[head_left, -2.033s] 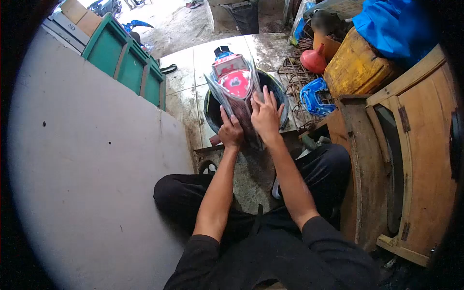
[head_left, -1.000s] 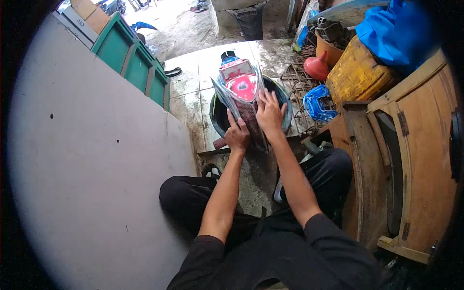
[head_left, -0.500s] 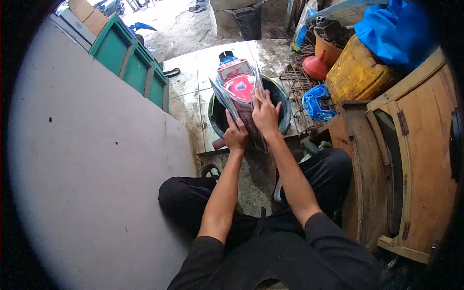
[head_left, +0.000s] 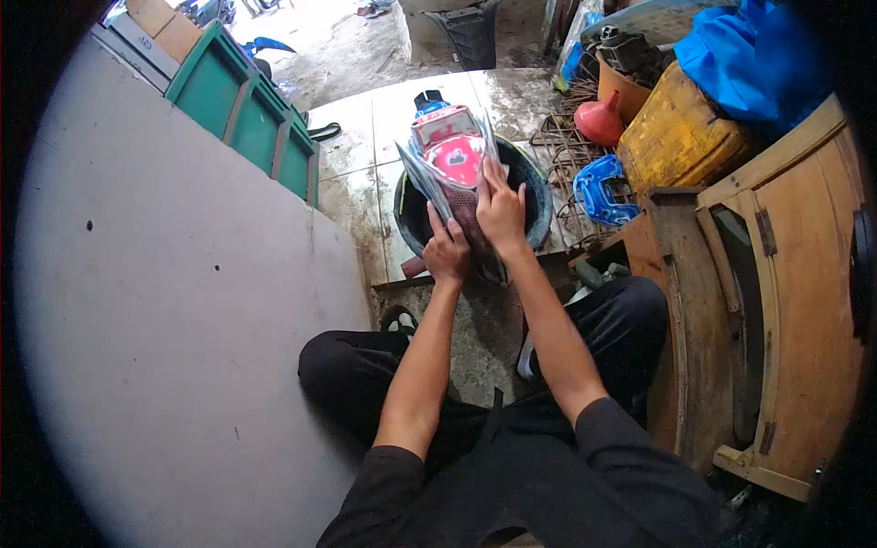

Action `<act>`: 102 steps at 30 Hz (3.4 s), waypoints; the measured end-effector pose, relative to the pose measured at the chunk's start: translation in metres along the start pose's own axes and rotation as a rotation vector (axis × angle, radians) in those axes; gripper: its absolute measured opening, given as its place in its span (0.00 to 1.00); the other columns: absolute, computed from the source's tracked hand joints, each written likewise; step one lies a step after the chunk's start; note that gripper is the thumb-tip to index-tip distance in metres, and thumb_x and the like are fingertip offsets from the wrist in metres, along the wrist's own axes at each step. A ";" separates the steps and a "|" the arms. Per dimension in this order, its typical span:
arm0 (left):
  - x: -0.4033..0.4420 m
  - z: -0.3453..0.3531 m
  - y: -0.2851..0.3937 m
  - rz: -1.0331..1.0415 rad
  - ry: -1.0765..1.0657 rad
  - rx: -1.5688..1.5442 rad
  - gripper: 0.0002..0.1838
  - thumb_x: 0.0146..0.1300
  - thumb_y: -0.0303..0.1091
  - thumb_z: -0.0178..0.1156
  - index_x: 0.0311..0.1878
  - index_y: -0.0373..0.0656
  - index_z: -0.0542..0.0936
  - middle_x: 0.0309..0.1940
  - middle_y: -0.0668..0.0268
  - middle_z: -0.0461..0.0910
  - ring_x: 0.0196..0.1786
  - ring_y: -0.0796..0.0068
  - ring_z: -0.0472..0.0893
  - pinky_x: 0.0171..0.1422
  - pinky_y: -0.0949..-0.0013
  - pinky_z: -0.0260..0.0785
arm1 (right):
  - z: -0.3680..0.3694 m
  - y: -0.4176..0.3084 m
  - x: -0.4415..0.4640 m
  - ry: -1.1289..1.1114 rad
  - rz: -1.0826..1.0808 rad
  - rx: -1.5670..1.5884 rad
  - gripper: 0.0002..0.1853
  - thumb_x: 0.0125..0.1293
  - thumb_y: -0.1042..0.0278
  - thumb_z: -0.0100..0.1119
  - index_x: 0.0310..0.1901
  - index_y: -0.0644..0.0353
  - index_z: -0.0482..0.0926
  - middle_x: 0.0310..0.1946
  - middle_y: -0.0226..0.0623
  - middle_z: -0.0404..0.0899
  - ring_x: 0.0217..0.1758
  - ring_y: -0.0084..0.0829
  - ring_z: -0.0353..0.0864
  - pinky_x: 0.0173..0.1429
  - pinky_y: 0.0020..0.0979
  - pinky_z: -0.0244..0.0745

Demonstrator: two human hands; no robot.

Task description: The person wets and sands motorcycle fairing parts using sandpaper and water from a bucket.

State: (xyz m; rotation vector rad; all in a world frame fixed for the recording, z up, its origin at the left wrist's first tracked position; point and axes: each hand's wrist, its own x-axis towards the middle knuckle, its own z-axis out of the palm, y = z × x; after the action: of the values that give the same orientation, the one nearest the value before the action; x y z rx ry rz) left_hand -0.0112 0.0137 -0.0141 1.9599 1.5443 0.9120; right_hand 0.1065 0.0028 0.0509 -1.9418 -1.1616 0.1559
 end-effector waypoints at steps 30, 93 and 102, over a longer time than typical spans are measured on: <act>-0.002 -0.003 -0.001 -0.020 -0.028 0.072 0.33 0.74 0.48 0.38 0.76 0.39 0.58 0.22 0.38 0.79 0.27 0.37 0.81 0.35 0.40 0.71 | 0.001 -0.007 0.017 -0.050 -0.064 -0.019 0.25 0.78 0.54 0.39 0.71 0.53 0.68 0.73 0.39 0.65 0.78 0.43 0.59 0.77 0.63 0.44; 0.061 -0.081 0.081 -0.395 0.075 -1.156 0.18 0.78 0.45 0.44 0.52 0.40 0.76 0.52 0.63 0.79 0.53 0.74 0.76 0.60 0.62 0.69 | -0.052 0.005 0.045 0.196 0.571 1.548 0.38 0.74 0.32 0.42 0.68 0.60 0.68 0.63 0.36 0.74 0.62 0.35 0.74 0.68 0.36 0.67; 0.045 0.005 0.000 -0.274 0.190 -0.316 0.21 0.74 0.48 0.51 0.46 0.35 0.77 0.41 0.52 0.84 0.47 0.56 0.83 0.51 0.57 0.73 | -0.032 0.009 0.025 0.756 0.789 1.026 0.46 0.75 0.31 0.32 0.75 0.69 0.52 0.77 0.53 0.51 0.78 0.44 0.55 0.80 0.42 0.48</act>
State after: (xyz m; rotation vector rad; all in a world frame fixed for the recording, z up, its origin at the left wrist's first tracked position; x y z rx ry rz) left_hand -0.0009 0.0575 -0.0078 1.4374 1.6083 1.1667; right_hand 0.1423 0.0005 0.0720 -1.1940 0.2413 0.3150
